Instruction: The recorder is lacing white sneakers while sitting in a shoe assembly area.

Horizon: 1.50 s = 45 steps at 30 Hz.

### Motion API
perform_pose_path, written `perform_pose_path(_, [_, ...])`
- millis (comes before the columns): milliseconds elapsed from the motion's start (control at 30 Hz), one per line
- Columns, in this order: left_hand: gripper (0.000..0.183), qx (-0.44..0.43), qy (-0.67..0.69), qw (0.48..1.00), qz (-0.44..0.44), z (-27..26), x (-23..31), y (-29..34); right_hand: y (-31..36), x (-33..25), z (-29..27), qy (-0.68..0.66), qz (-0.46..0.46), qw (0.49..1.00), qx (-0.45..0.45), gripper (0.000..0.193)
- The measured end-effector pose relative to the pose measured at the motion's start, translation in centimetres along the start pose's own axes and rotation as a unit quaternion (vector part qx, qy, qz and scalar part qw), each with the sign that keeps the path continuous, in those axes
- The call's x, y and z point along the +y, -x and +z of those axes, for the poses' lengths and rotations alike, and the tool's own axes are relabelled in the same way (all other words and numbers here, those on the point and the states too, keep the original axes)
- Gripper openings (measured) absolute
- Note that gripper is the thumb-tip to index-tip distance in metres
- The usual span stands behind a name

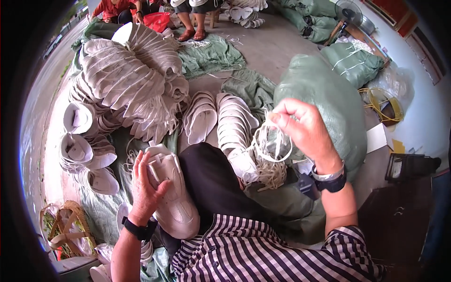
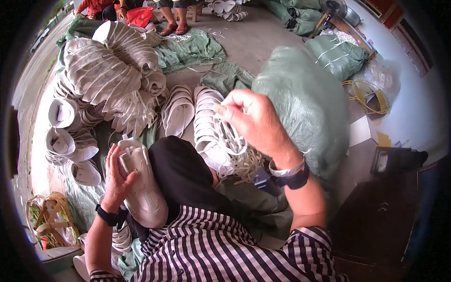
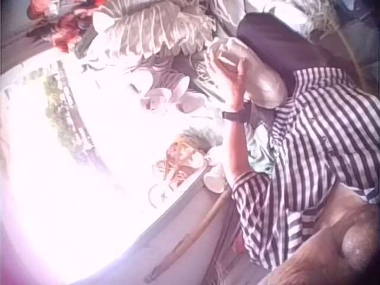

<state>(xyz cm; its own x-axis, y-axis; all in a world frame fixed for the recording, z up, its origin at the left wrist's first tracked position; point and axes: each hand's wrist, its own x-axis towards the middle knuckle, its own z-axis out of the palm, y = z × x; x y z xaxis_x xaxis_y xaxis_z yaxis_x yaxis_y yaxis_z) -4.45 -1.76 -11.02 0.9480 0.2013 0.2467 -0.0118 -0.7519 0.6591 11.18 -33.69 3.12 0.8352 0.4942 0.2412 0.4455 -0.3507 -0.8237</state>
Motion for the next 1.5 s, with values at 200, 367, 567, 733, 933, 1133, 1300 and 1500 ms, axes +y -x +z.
perform_pose_path(200, [0.059,0.034,0.047,0.998,0.004,-2.4,4.1,-0.2,-0.7,-5.9,-0.5,-0.188,0.005,0.979,-0.080,0.023])
perform_pose_path(367, [0.019,-0.076,-0.187,0.979,0.035,-5.9,5.1,1.5,-1.0,-9.1,0.5,-0.305,-0.013,0.952,-0.037,0.029])
perform_pose_path(567, [0.015,-0.104,-0.266,0.956,-0.071,-11.4,5.5,1.3,-2.0,-12.2,0.2,-0.391,0.024,0.917,-0.079,0.034])
perform_pose_path(733, [0.072,0.060,0.300,0.950,0.056,-9.9,10.2,1.1,-1.1,-14.9,4.9,-0.456,0.074,0.840,-0.285,0.034])
perform_pose_path(933, [0.023,-0.163,0.489,0.857,0.014,-8.2,11.1,2.5,-1.0,-14.4,7.5,-0.284,0.123,0.840,-0.446,0.024])
perform_pose_path(1133, [0.013,-0.013,0.540,0.826,-0.160,-9.5,3.8,7.9,-1.4,-5.9,2.1,-0.264,0.171,0.869,-0.382,0.027])
perform_pose_path(1300, [0.021,0.155,0.507,0.814,-0.236,-12.4,-1.8,14.9,1.0,1.3,0.7,-0.184,0.236,0.868,-0.397,0.022])
perform_pose_path(1500, [0.018,0.267,0.549,0.764,-0.207,-15.9,-5.0,18.5,2.8,5.8,-3.5,-0.140,0.246,0.922,-0.265,0.019])
